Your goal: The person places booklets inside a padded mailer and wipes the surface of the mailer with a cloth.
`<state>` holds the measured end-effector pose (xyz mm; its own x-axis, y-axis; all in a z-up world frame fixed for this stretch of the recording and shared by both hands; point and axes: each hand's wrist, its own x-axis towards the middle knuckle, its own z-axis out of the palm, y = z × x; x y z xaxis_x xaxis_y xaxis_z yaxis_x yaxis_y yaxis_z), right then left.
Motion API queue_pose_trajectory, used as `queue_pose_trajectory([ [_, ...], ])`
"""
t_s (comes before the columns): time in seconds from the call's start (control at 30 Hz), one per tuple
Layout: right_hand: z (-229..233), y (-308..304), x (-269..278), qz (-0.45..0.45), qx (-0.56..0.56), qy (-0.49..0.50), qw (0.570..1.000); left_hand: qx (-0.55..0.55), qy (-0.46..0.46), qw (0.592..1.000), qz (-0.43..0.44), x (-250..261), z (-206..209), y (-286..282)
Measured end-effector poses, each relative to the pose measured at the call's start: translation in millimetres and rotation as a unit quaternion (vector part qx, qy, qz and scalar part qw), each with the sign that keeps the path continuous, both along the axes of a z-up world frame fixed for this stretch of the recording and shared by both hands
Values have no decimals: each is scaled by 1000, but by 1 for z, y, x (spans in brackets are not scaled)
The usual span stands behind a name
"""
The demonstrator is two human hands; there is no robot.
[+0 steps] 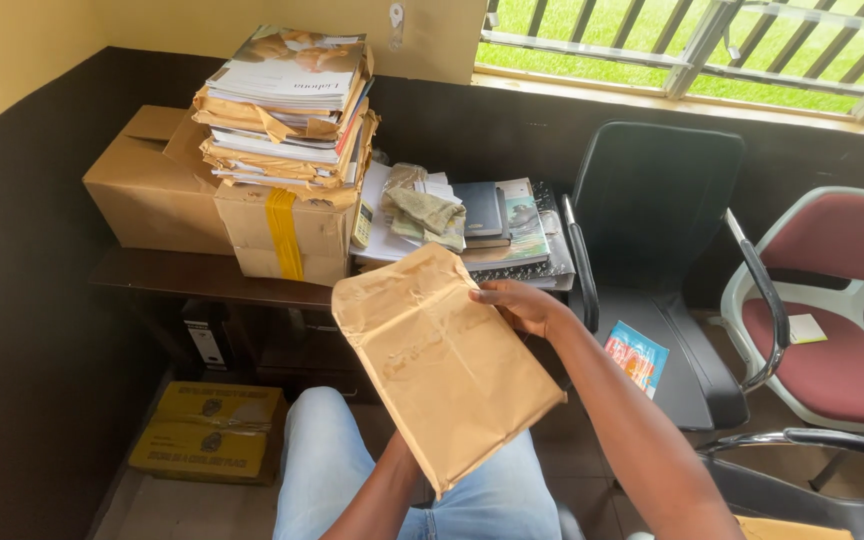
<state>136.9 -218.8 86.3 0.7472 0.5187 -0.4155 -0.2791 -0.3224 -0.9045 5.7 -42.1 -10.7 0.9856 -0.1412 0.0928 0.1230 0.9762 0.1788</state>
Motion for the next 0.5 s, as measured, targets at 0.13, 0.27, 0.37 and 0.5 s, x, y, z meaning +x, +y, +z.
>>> queue_pose_trajectory([
  [0.13, -13, -6, -11, -9, 108, 48, 993, 8, 14, 1000, 9, 0, 3, -2],
  [0.27, -27, -20, -18, -76, 180, 45, 980, 26, 32, 999, -1, -2, 5, -6],
  [0.37, -46, -39, -13, -127, 200, 18, 971, 37, 48, 998, -10, -6, 3, -11],
  [0.5, -78, -65, -13, -195, 208, -14, 958, 51, 81, 995, -23, -23, -2, -16],
])
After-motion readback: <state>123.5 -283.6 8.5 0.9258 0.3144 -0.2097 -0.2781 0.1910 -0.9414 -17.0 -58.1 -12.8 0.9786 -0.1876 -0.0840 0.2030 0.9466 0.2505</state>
